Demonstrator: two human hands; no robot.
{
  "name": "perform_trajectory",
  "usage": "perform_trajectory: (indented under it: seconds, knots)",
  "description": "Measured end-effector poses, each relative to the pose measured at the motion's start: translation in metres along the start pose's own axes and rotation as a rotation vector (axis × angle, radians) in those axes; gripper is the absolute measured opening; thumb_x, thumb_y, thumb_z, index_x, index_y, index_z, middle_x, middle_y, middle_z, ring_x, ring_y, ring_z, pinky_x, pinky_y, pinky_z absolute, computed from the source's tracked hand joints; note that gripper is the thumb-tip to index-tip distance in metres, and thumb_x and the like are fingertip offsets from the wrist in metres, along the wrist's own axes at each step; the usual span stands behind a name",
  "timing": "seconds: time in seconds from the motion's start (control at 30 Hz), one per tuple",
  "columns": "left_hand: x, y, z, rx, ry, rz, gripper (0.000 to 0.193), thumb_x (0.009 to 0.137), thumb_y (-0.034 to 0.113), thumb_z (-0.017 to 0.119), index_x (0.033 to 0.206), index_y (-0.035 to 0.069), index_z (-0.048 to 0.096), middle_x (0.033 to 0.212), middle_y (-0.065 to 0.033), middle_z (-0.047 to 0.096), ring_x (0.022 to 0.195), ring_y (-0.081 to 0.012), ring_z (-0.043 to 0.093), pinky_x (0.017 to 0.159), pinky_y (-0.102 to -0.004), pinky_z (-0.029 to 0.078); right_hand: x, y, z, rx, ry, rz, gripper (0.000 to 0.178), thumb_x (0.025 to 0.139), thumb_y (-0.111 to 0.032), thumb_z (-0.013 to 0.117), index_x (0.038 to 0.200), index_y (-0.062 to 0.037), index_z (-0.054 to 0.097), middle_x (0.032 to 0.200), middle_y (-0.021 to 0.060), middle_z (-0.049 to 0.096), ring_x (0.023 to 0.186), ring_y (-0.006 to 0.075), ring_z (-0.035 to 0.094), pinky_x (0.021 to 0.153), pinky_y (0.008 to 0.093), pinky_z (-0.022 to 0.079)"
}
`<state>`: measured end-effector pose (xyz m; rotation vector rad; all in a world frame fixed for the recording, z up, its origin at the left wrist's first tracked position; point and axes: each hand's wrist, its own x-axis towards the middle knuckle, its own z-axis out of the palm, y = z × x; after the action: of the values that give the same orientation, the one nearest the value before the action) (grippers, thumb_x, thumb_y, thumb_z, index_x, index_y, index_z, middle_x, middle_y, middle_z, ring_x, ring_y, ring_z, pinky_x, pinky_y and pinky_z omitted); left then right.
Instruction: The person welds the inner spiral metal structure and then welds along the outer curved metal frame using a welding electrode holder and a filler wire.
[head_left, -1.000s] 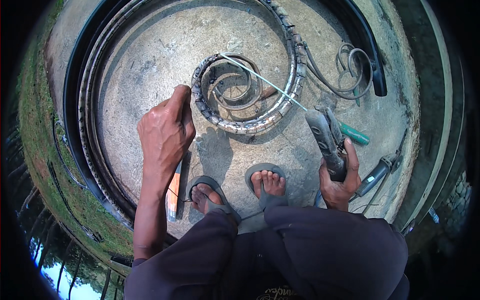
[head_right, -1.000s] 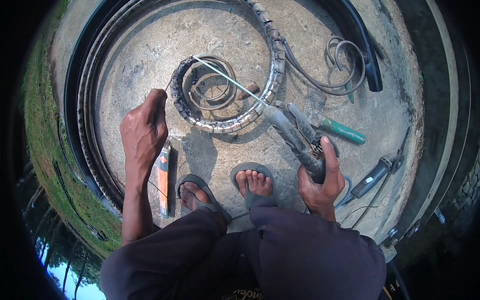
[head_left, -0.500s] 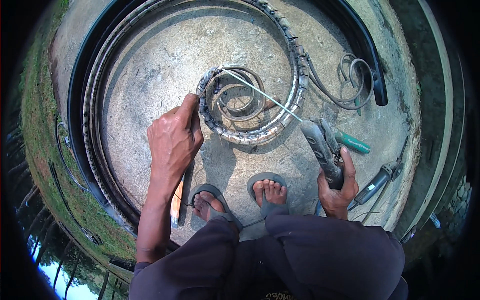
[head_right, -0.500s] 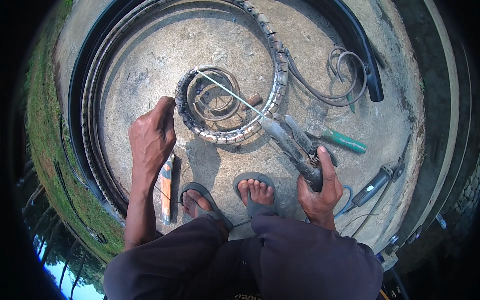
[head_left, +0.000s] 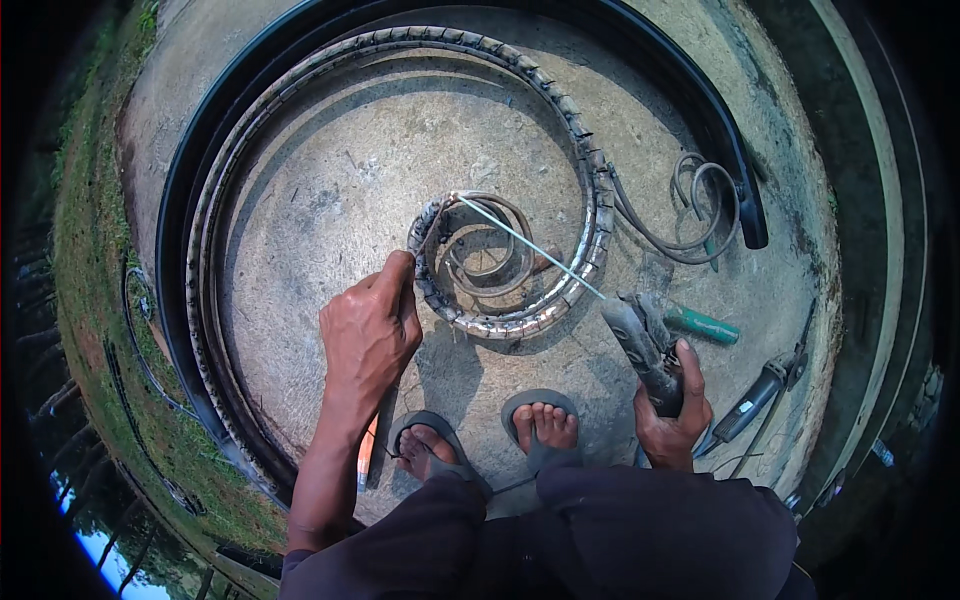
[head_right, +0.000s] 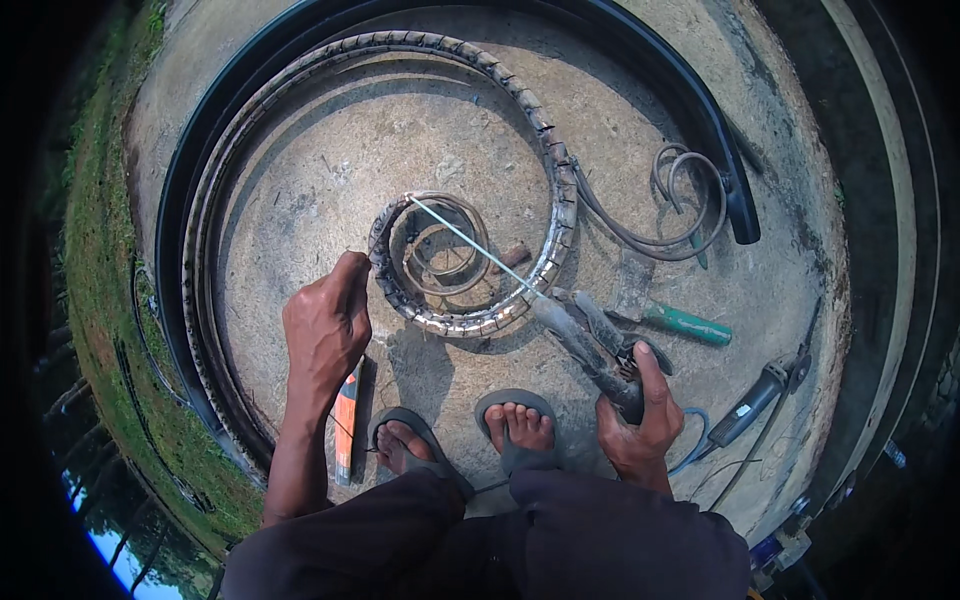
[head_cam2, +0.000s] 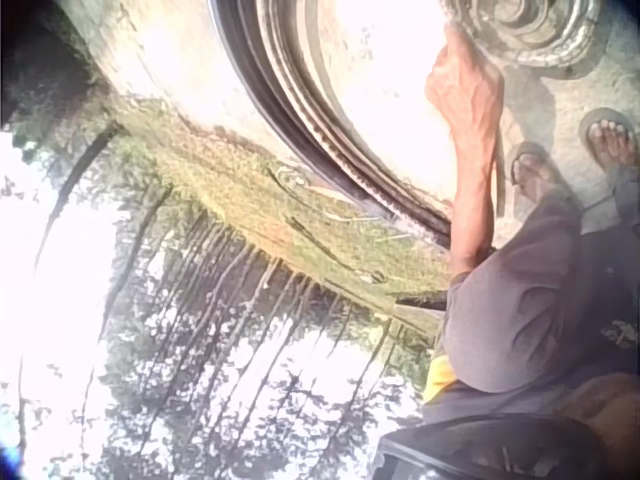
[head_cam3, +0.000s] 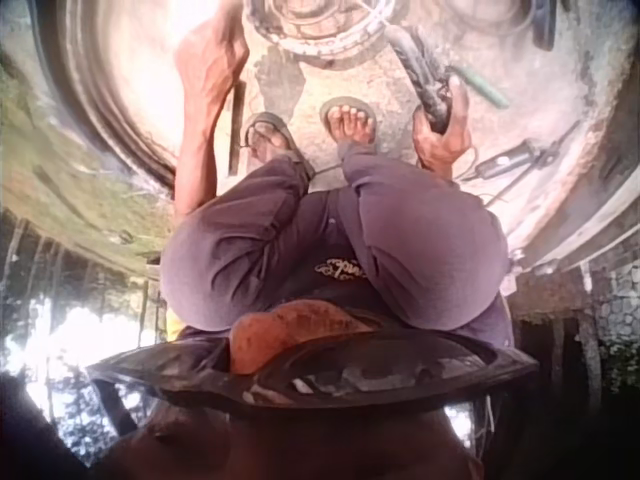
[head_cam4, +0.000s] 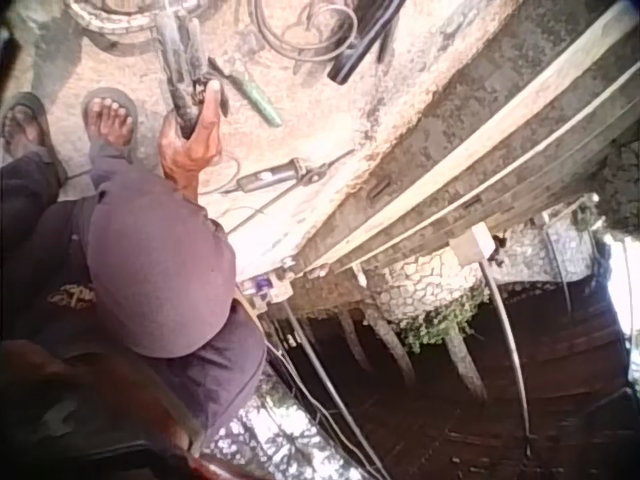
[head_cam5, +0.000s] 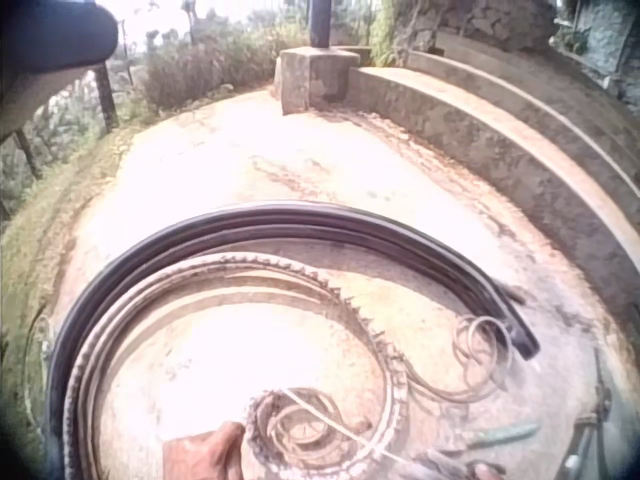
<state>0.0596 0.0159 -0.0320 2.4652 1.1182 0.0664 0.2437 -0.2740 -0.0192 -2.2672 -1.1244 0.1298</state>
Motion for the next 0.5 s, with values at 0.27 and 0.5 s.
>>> perform_trajectory:
  seconds: [0.27, 0.5]
  knots:
    - [0.0028, 0.0038, -0.0001, -0.027, -0.011, -0.045, 0.006, 0.095, 0.014, 0.06, 0.1, 0.01, 0.06, 0.069, -0.0176, 0.063, 0.064, -0.04, 0.065, 0.058, -0.0489, 0.046, 0.003, -0.0017, 0.0008, 0.005, -0.012, -0.004, 0.071, 0.069, 0.012, 0.073, 0.136, 0.0054, 0.052, 0.122, 0.0273, 0.066, 0.104, 0.0405, 0.071, 0.084, 0.0399, 0.059]
    - [0.003, 0.0024, 0.004, -0.049, 0.012, -0.035, 0.011, 0.096, 0.016, 0.06, 0.106, 0.012, 0.062, 0.069, -0.0171, 0.064, 0.063, -0.039, 0.065, 0.058, -0.0483, 0.047, 0.0037, -0.0042, -0.0003, -0.011, -0.026, -0.007, 0.074, 0.071, 0.011, 0.075, 0.14, 0.0018, 0.05, 0.119, 0.0261, 0.067, 0.104, 0.0381, 0.071, 0.086, 0.0386, 0.058]
